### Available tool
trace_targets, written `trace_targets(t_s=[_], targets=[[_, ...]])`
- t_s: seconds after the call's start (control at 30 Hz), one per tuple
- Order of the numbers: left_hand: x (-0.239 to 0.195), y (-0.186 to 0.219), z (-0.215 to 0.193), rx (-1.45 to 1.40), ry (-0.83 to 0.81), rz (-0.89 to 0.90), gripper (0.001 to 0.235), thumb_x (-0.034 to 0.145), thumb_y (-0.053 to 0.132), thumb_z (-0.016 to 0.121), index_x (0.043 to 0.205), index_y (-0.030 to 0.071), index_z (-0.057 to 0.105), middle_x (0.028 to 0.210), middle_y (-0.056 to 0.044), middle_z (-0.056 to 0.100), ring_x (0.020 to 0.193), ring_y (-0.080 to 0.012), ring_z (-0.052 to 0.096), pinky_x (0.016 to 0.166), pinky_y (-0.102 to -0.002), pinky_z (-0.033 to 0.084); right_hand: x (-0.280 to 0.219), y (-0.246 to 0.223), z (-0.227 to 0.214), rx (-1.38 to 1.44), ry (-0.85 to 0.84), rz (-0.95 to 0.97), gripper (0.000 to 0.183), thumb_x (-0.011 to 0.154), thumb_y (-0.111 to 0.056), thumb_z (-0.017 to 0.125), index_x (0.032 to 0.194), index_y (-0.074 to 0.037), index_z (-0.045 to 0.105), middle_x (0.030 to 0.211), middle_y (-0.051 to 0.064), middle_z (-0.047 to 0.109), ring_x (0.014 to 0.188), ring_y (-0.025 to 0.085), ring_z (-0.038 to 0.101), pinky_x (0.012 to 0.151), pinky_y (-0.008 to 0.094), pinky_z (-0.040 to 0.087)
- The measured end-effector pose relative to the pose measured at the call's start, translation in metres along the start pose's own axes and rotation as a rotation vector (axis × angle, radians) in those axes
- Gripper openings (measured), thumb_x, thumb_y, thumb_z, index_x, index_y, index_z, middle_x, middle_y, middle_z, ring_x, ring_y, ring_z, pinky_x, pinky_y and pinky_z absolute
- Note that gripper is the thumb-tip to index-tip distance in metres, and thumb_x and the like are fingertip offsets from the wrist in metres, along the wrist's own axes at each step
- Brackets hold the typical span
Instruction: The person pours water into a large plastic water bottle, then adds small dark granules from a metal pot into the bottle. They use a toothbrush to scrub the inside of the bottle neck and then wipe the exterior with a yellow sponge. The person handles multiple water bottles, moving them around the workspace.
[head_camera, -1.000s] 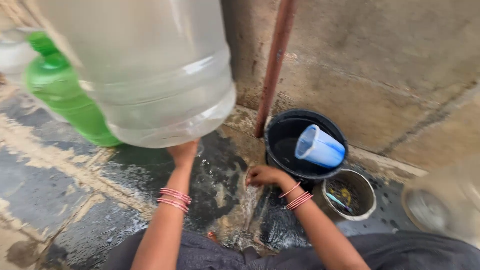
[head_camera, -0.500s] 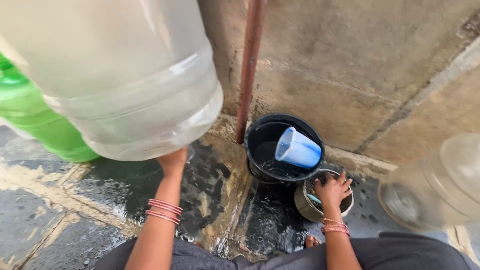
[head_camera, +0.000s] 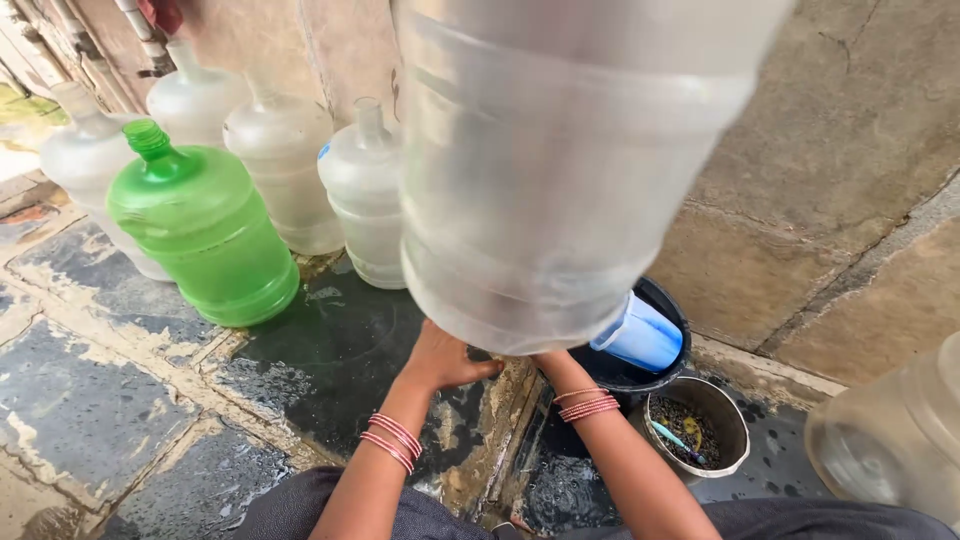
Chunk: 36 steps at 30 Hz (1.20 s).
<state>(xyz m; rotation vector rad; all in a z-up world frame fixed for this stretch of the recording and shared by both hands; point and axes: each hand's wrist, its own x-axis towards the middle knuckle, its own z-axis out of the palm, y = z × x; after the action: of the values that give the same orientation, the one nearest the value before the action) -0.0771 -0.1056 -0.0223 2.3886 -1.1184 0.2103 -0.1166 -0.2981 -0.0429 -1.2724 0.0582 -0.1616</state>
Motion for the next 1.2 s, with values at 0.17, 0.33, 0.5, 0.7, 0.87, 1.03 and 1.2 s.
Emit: trace_targets(t_s=[0.17, 0.33, 0.5, 0.7, 0.87, 1.03, 1.2], targets=[[0.001, -0.054, 0.003, -0.301, 0.378, -0.115, 0.083, 0.089, 0.048, 0.071, 0.153, 0.005, 0.040, 0.155, -0.021, 0.046, 0.144, -0.0370, 0.042, 0.117, -0.047, 0.035, -0.021, -0.035, -0.057, 0.106, 0.009, 0.030, 0.065, 0.079, -0.033, 0.084, 0.134, -0.007, 0.062, 0.132, 0.014, 0.065, 0.121, 0.026, 0.061, 0.101, 0.042, 0.049], [0.028, -0.078, -0.005, -1.497, 0.544, -0.564, 0.079, 0.094, 0.066, 0.046, 0.149, 0.011, 0.047, 0.154, -0.009, 0.048, 0.141, -0.0308, 0.046, 0.116, -0.051, 0.035, -0.045, -0.096, -0.107, -0.304, -0.102, 0.003, 0.061, 0.076, -0.035, 0.087, 0.127, -0.008, 0.066, 0.125, 0.014, 0.069, 0.116, 0.028, 0.066, 0.099, 0.042, 0.052], [0.027, -0.041, -0.034, -1.931, 0.620, -0.434, 0.086, 0.094, 0.071, 0.040, 0.154, 0.009, 0.043, 0.159, -0.010, 0.044, 0.143, -0.0297, 0.045, 0.118, -0.051, 0.035, -0.062, -0.105, -0.094, -1.427, -0.151, -0.059, 0.057, 0.074, -0.036, 0.089, 0.121, -0.010, 0.070, 0.118, 0.015, 0.074, 0.110, 0.029, 0.071, 0.097, 0.041, 0.055], [0.015, 0.011, -0.089, -1.815, 0.245, 0.091, 0.095, 0.094, 0.077, 0.033, 0.159, 0.008, 0.039, 0.165, -0.011, 0.040, 0.146, -0.0284, 0.043, 0.120, -0.050, 0.035, -0.074, -0.023, -0.127, -1.050, 0.038, -0.167, 0.061, 0.071, -0.037, 0.090, 0.122, -0.011, 0.069, 0.121, 0.015, 0.073, 0.113, 0.030, 0.069, 0.099, 0.041, 0.054], [0.019, 0.030, -0.105, -1.400, 0.154, 0.201, 0.099, 0.095, 0.079, 0.035, 0.162, 0.006, 0.032, 0.167, -0.015, 0.037, 0.150, -0.0293, 0.039, 0.121, -0.049, 0.029, -0.068, 0.005, -0.162, -0.662, -0.039, -0.185, 0.064, 0.070, -0.036, 0.090, 0.124, -0.010, 0.067, 0.122, 0.015, 0.072, 0.114, 0.029, 0.068, 0.099, 0.041, 0.053], [0.045, 0.016, -0.070, -1.703, 0.257, -0.167, 0.093, 0.092, 0.075, 0.032, 0.157, 0.010, 0.038, 0.159, -0.010, 0.043, 0.144, -0.0277, 0.040, 0.117, -0.049, 0.028, -0.084, -0.044, -0.179, -0.666, -0.154, -0.111, 0.066, 0.070, -0.034, 0.090, 0.126, -0.010, 0.065, 0.123, 0.015, 0.071, 0.115, 0.029, 0.068, 0.100, 0.040, 0.053], [0.046, 0.002, -0.045, -1.944, 0.436, -0.275, 0.086, 0.093, 0.067, 0.045, 0.154, 0.006, 0.041, 0.154, -0.010, 0.047, 0.140, -0.0279, 0.044, 0.116, -0.049, 0.033, -0.090, -0.055, -0.146, -1.038, -0.047, -0.123, 0.068, 0.070, -0.033, 0.090, 0.127, -0.009, 0.063, 0.124, 0.015, 0.070, 0.116, 0.028, 0.067, 0.101, 0.040, 0.052]])
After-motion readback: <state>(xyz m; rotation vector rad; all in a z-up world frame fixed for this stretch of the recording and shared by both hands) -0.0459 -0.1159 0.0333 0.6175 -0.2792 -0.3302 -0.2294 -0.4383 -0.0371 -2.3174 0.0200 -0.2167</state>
